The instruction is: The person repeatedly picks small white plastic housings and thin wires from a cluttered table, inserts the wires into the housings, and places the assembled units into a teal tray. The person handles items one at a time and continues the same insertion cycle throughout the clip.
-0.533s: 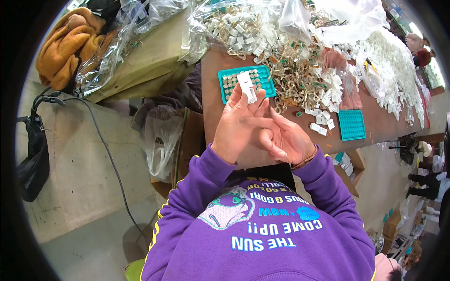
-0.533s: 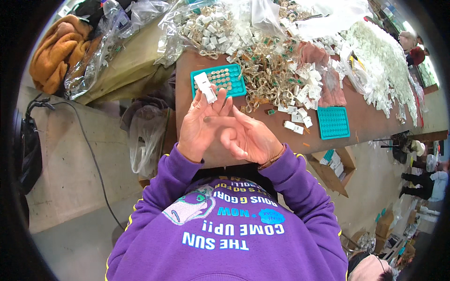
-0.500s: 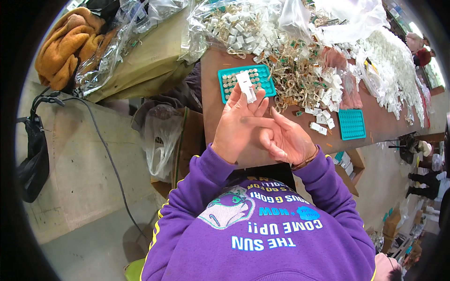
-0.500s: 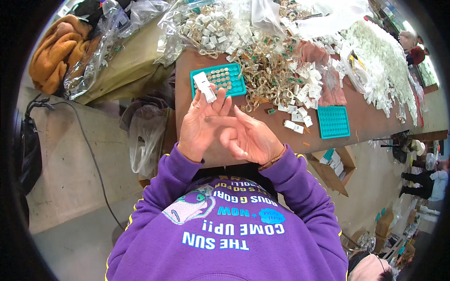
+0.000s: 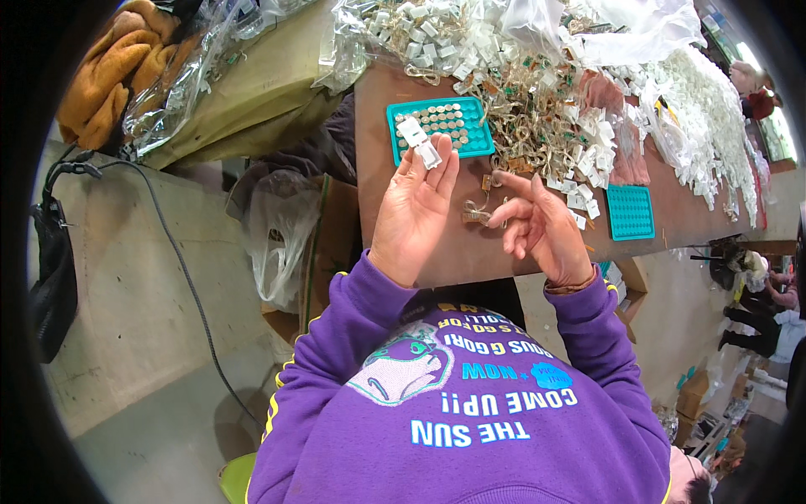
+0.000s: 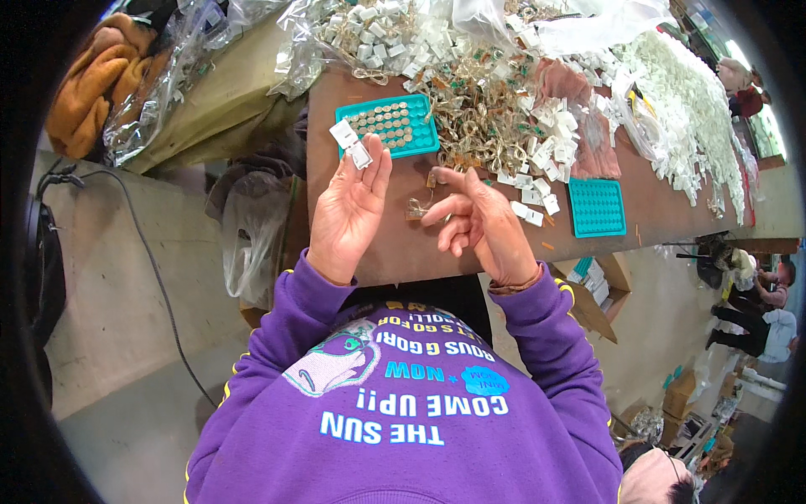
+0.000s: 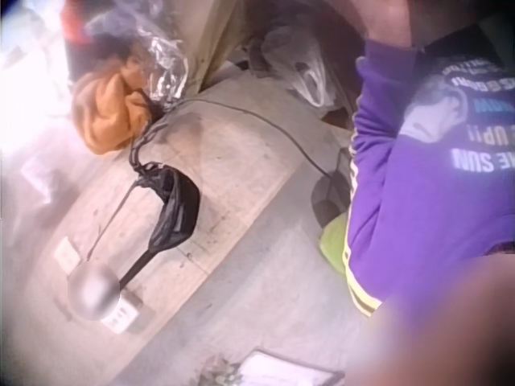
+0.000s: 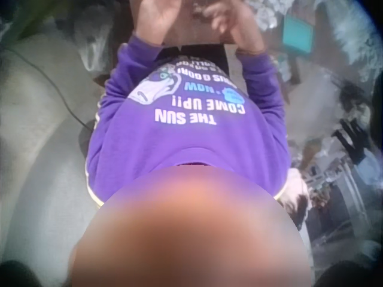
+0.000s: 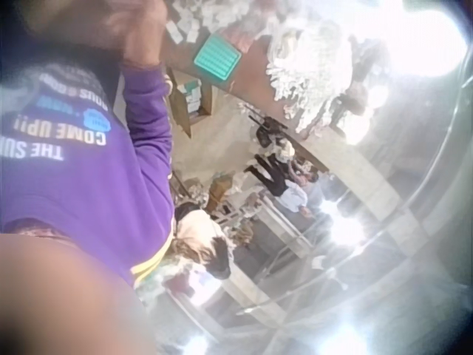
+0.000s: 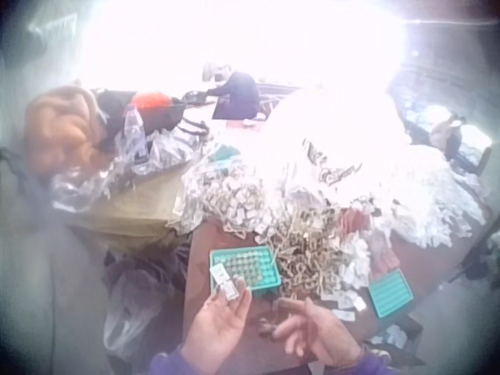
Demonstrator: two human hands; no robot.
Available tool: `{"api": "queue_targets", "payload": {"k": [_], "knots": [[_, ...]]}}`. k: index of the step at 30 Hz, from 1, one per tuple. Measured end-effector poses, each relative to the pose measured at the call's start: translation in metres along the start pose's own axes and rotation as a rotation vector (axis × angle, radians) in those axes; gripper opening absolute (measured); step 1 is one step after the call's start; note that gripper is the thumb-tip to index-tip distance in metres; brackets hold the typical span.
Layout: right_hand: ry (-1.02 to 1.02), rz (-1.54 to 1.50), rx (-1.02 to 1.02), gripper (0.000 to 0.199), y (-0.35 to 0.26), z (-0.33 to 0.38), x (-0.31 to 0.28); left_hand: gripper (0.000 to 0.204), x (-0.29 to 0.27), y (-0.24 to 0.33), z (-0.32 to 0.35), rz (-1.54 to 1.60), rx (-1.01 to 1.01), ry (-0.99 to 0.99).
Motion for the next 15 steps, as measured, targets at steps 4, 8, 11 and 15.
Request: {"api": "queue_targets", "payload": {"k": [4, 8, 11, 15], "knots": [[0.068, 0.057, -0.051, 0.061, -0.004, 0.005, -0.011, 0.025, -0.006, -0.002, 0.009, 0.010, -0.052, 0.013], [0.136, 0.185, -0.086, 0.046, -0.002, 0.005, -0.018, 0.025, -0.014, -0.003, 0.014, -0.133, 0.007, -0.006], [0.224, 0.605, -0.335, 0.027, -0.012, 0.005, -0.015, 0.022, -0.018, -0.003, 0.014, -0.257, 0.063, -0.005], [0.320, 1.339, -0.742, 0.011, -0.022, 0.014, 0.012, 0.019, -0.020, -0.005, 0.011, -0.330, 0.092, -0.012]]}}
Point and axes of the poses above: each hand's wrist, its own z-axis away from the middle knuckle, its own x-axis out of the palm, y = z × x, the point moved 6 cm from there along -z, towards the middle knuckle, and after that the axes turned 10 degrees about -z, right-handed, at the moved point
